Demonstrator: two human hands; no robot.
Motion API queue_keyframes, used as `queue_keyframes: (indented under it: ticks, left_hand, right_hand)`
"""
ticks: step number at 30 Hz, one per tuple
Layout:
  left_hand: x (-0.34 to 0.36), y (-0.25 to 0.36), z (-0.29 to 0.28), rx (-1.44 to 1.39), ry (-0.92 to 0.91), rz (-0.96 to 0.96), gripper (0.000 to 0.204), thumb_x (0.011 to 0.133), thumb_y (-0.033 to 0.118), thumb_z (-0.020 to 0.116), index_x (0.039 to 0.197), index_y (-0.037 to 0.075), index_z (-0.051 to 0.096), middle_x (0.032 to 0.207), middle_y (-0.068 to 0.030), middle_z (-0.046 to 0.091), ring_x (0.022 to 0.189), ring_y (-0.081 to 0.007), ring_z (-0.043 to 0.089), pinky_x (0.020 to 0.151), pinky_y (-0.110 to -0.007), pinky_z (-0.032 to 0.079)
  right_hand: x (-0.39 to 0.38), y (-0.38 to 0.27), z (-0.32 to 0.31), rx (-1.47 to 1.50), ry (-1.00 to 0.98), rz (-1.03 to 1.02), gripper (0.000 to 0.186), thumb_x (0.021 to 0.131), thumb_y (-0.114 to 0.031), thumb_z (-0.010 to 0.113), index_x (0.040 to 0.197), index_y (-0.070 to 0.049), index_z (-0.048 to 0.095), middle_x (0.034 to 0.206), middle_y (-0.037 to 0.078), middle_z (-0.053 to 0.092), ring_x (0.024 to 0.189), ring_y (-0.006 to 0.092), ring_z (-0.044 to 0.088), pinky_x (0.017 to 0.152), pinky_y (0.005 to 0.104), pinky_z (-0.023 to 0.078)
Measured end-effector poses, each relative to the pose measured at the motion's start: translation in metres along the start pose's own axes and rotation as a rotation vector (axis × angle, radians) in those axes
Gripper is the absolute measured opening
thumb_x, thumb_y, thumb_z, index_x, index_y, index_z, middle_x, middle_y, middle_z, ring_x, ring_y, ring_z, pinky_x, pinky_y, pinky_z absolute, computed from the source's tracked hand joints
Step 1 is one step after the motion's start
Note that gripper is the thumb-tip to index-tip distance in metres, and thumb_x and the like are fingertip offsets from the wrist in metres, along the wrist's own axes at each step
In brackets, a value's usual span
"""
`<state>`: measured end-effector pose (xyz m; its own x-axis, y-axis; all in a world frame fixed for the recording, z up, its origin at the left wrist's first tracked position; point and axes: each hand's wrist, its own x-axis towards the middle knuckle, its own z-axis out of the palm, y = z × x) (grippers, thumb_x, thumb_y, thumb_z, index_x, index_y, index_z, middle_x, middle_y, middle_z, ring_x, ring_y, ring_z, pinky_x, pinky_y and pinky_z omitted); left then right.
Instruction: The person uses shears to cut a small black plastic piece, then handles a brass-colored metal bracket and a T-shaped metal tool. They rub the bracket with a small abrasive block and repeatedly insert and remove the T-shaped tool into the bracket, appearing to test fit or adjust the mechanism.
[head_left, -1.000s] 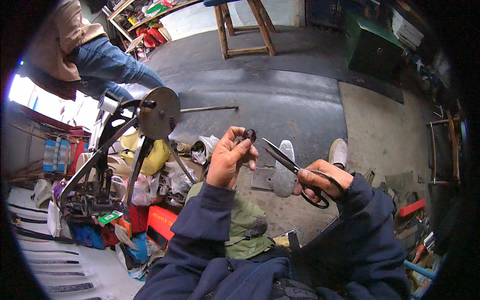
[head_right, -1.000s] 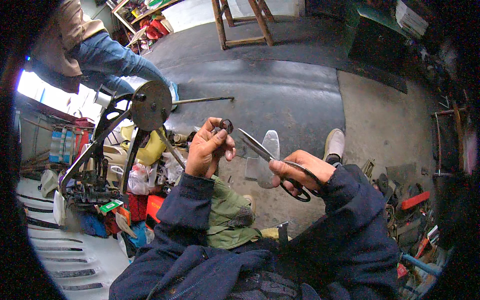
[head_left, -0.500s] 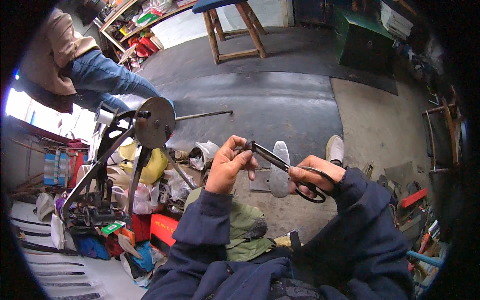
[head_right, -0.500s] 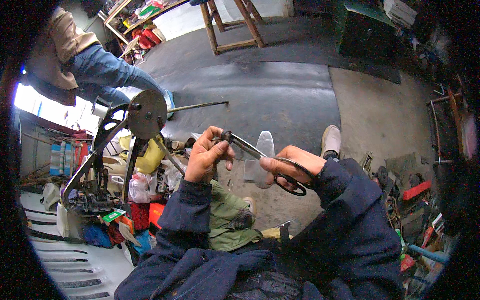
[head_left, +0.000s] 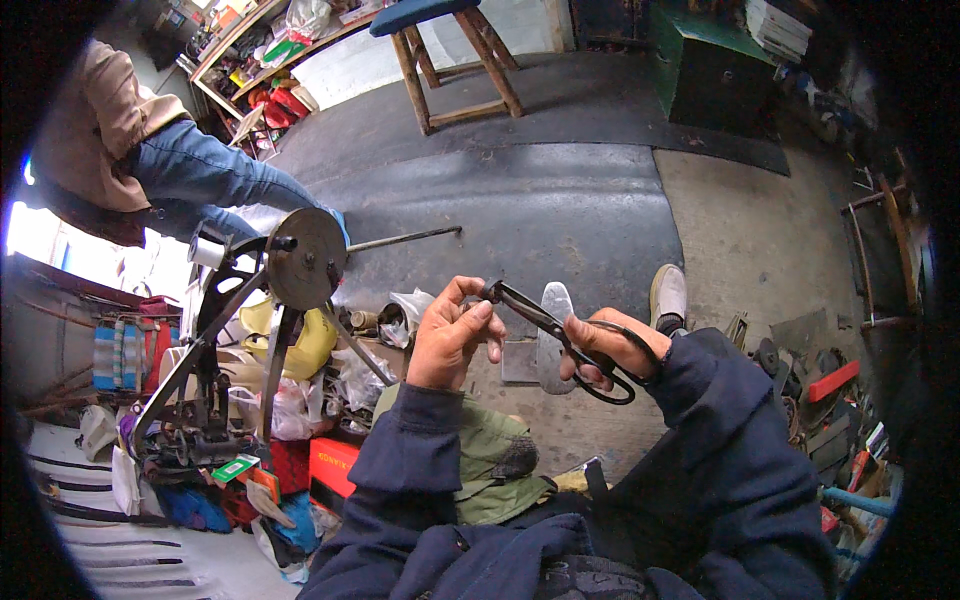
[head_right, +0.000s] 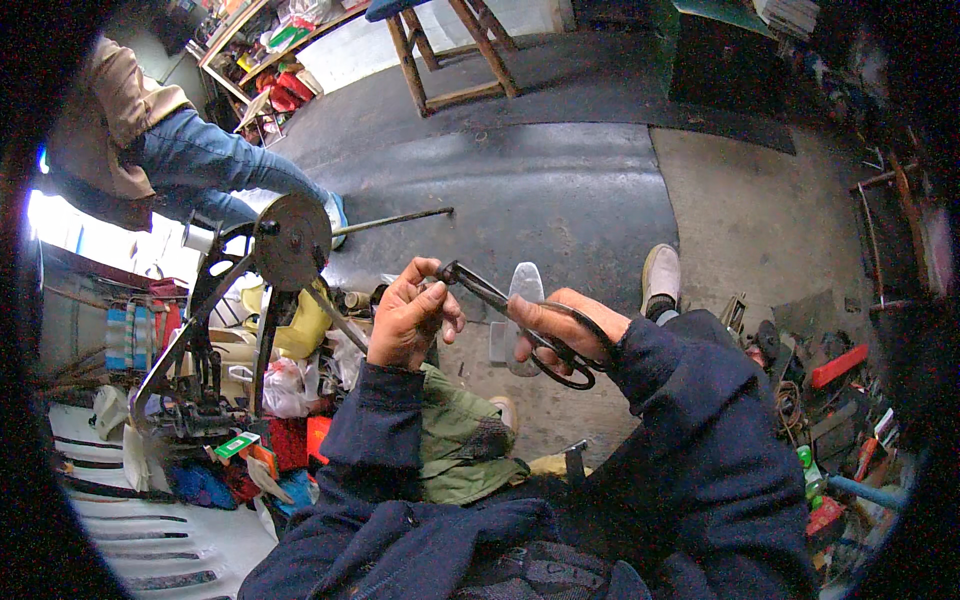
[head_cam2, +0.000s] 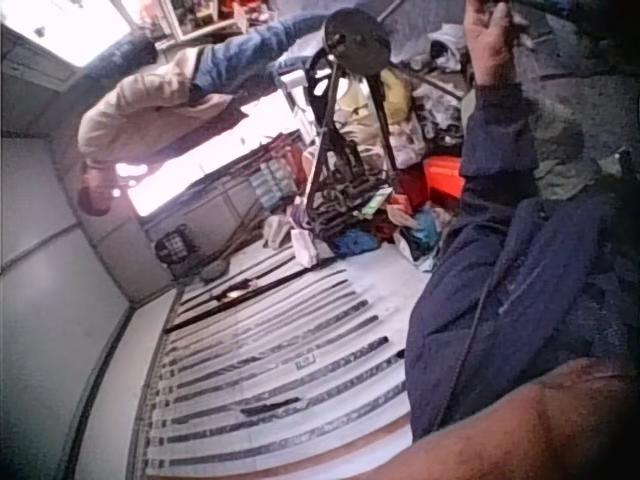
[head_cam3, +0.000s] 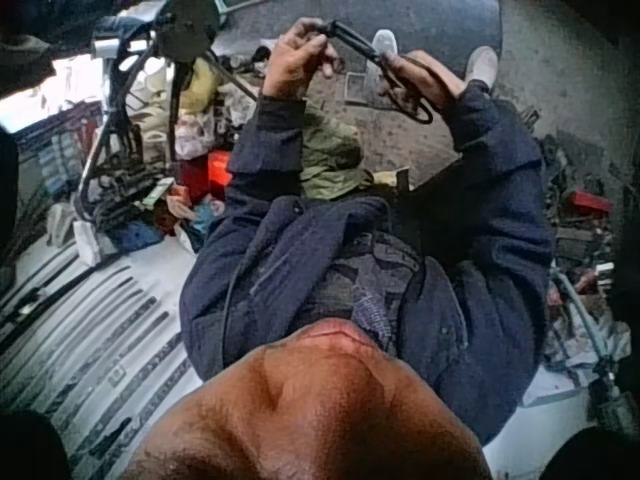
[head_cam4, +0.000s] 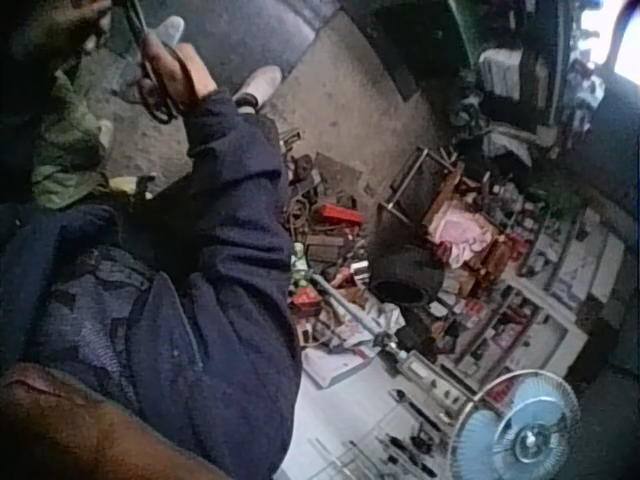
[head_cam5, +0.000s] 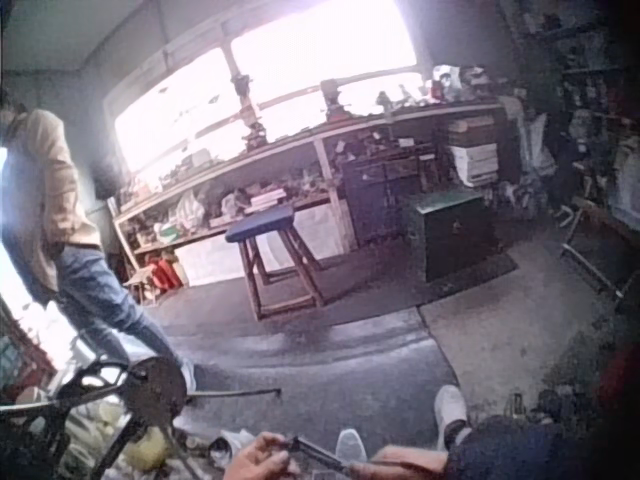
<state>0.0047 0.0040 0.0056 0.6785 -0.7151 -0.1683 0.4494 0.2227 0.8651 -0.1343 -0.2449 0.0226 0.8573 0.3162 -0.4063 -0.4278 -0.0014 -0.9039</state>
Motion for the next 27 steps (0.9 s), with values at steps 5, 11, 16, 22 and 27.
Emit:
queue_keyframes:
  ticks: [5, 11, 16, 22, 27]
  left_hand:
    - [-0.001, -0.001, -0.002, -0.041, -0.015, 0.010, 0.030, 0.103, 0.010, 0.068, 0.129, 0.007, 0.054, 0.081, -0.0137, 0.071, 0.066, -0.0283, 0.069, 0.059, -0.035, 0.055]
    - [-0.001, -0.004, -0.004, -0.014, -0.006, 0.000, 0.030, 0.103, 0.010, 0.068, 0.129, 0.007, 0.054, 0.081, -0.0138, 0.071, 0.066, -0.0283, 0.069, 0.058, -0.034, 0.055]
    - [-0.001, -0.005, -0.004, 0.007, -0.005, -0.003, 0.028, 0.103, 0.012, 0.068, 0.128, 0.008, 0.055, 0.081, -0.0134, 0.071, 0.064, -0.0271, 0.068, 0.058, -0.035, 0.054]
    - [0.000, -0.001, -0.004, -0.099, 0.087, 0.023, 0.021, 0.103, 0.011, 0.067, 0.124, 0.009, 0.060, 0.081, -0.0114, 0.070, 0.058, -0.0229, 0.063, 0.065, -0.042, 0.053]
    - [0.002, 0.000, 0.004, -0.119, 0.056, 0.021, 0.018, 0.104, 0.013, 0.065, 0.121, 0.009, 0.062, 0.079, -0.0101, 0.069, 0.055, -0.0219, 0.061, 0.065, -0.042, 0.053]
  right_hand:
    - [0.000, 0.003, 0.003, 0.075, 0.012, 0.008, 0.086, 0.103, -0.077, 0.039, 0.093, 0.002, 0.073, 0.063, 0.000, 0.054, 0.054, 0.0123, 0.056, 0.052, 0.0290, 0.046]
    - [0.001, 0.003, 0.012, 0.173, 0.098, 0.010, 0.091, 0.098, -0.084, 0.043, 0.086, 0.001, 0.072, 0.058, 0.002, 0.054, 0.047, 0.0135, 0.053, 0.047, 0.0296, 0.040]
    - [-0.006, 0.000, 0.010, 0.160, 0.038, 0.042, 0.085, 0.101, -0.079, 0.045, 0.087, 0.001, 0.071, 0.059, -0.001, 0.047, 0.048, 0.0128, 0.048, 0.048, 0.0300, 0.038]
    - [-0.026, -0.017, -0.009, 0.018, 0.060, 0.001, 0.064, 0.110, -0.056, 0.051, 0.095, 0.002, 0.074, 0.057, 0.000, 0.052, 0.049, 0.0121, 0.048, 0.051, 0.0306, 0.039]
    - [-0.008, -0.010, -0.005, 0.060, 0.383, -0.238, 0.035, 0.100, -0.034, 0.070, 0.091, -0.001, 0.068, 0.066, 0.003, 0.059, 0.060, 0.0128, 0.057, 0.059, 0.0289, 0.045]
